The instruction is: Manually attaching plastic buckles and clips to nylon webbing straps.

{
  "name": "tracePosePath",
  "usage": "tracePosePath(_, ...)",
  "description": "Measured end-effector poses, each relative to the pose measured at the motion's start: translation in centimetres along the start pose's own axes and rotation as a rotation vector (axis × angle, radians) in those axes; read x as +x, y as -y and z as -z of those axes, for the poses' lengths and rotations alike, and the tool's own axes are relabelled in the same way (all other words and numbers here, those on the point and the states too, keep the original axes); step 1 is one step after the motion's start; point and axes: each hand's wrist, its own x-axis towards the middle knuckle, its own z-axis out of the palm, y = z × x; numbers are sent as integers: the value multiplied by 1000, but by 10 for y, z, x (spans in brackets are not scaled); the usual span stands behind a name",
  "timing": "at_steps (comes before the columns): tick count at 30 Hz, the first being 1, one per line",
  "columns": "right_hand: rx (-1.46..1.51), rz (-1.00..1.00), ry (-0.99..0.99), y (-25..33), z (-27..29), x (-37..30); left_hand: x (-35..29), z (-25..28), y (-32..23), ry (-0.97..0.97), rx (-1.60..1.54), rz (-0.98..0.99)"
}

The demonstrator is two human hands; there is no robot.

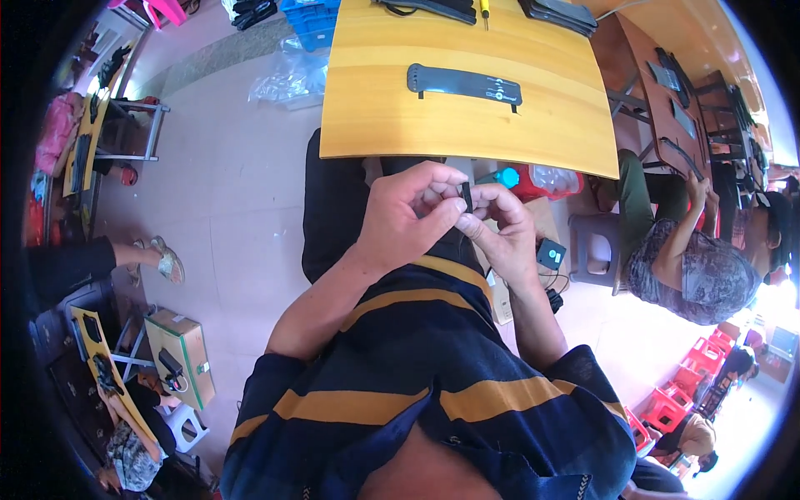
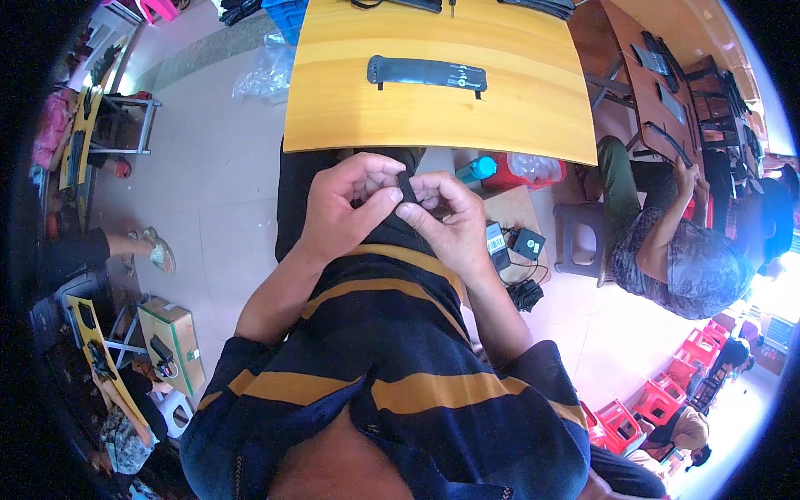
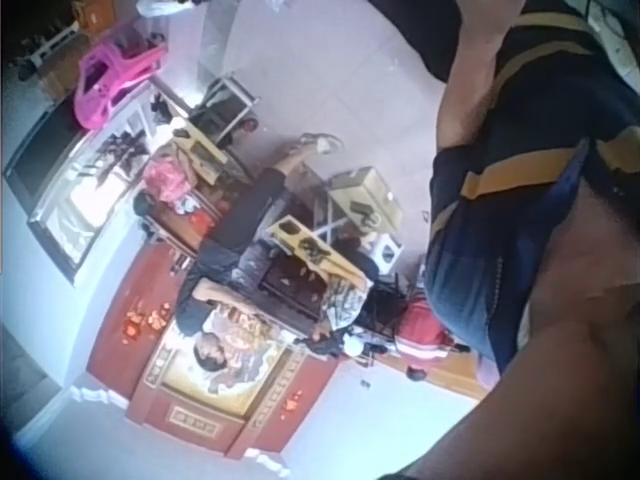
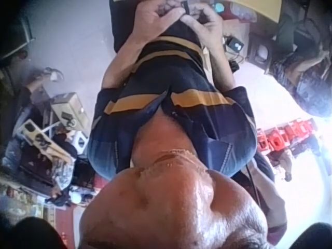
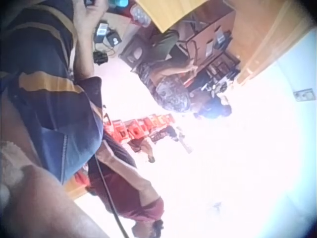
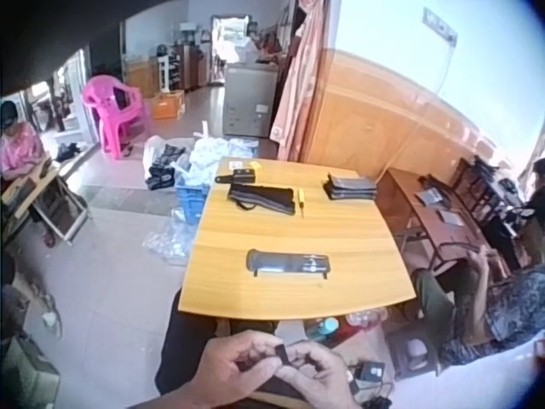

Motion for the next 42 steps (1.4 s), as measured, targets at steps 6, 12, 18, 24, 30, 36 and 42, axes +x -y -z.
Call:
tracePosePath(6,-16,-33,-14,-11,-1,-1,2,0,0,39,74,12)
tracePosePath(12,-173,8,-10,-20,-1,0,6,-3,10,-45,218,-107)
tracePosePath(18,-51,-174,8,-18,11,4,5,-3,14,-7,493,-125)
tracePosePath(24,-6,-325,59,-7,20,5,4,-4,22,38,687,-248)
tracePosePath(30,48,-487,143,-5,28,8,1,-5,28,140,678,-237)
tracePosePath(36,121,-555,175,-16,38,4,1,-3,38,194,594,-151)
tracePosePath(42,109,-500,83,-35,25,-5,-5,-12,49,-19,554,-179)
